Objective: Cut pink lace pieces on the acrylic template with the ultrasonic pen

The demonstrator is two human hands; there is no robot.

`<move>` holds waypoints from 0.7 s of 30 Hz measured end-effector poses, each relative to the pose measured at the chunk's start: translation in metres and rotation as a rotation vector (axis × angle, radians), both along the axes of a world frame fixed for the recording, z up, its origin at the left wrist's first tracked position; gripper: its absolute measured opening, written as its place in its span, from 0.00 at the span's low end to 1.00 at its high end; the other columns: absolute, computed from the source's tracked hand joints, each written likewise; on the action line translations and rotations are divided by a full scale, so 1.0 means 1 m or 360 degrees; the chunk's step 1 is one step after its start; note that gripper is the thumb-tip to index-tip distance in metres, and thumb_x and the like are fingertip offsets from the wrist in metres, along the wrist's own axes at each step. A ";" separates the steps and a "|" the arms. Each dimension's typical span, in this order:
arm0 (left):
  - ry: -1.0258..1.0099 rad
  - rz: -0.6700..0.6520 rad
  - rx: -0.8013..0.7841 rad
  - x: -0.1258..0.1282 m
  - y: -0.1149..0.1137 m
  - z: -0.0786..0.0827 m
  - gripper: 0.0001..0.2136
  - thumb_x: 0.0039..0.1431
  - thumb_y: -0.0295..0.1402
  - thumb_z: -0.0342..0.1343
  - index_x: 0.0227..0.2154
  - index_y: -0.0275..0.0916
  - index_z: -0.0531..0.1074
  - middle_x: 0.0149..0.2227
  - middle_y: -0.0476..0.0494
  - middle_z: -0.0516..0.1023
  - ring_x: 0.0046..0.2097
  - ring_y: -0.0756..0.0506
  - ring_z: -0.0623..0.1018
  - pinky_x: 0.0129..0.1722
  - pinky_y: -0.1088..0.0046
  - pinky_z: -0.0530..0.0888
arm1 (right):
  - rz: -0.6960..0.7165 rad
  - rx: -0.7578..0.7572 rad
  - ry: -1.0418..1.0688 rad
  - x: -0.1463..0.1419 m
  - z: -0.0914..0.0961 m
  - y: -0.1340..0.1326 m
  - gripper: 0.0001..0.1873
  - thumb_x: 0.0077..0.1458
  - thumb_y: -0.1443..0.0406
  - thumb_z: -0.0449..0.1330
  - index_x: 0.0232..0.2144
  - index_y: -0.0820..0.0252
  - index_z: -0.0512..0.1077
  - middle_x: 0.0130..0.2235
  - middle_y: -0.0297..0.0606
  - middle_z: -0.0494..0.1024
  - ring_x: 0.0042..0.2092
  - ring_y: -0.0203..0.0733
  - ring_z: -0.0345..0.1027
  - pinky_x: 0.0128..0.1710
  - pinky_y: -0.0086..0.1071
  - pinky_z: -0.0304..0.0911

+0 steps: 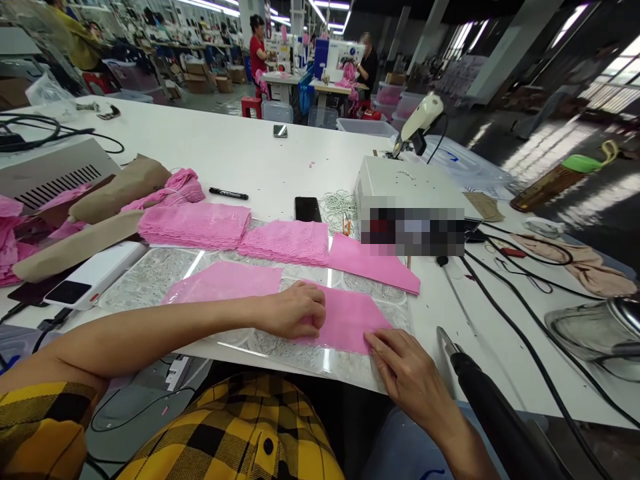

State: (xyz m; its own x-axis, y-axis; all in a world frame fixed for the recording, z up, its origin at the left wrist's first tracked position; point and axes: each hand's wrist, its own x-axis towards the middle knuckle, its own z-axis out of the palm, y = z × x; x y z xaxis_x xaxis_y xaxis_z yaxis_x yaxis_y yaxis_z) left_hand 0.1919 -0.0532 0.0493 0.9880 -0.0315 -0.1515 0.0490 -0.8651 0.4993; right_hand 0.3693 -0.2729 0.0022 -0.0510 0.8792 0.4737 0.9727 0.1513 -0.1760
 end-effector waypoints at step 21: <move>-0.0141 -0.0094 0.0390 0.043 -0.053 -0.024 0.06 0.63 0.31 0.56 0.33 0.36 0.76 0.38 0.40 0.77 0.42 0.40 0.75 0.39 0.65 0.67 | -0.0069 -0.0011 0.0324 0.003 0.001 -0.007 0.15 0.59 0.69 0.57 0.47 0.53 0.74 0.44 0.40 0.80 0.45 0.42 0.76 0.44 0.36 0.75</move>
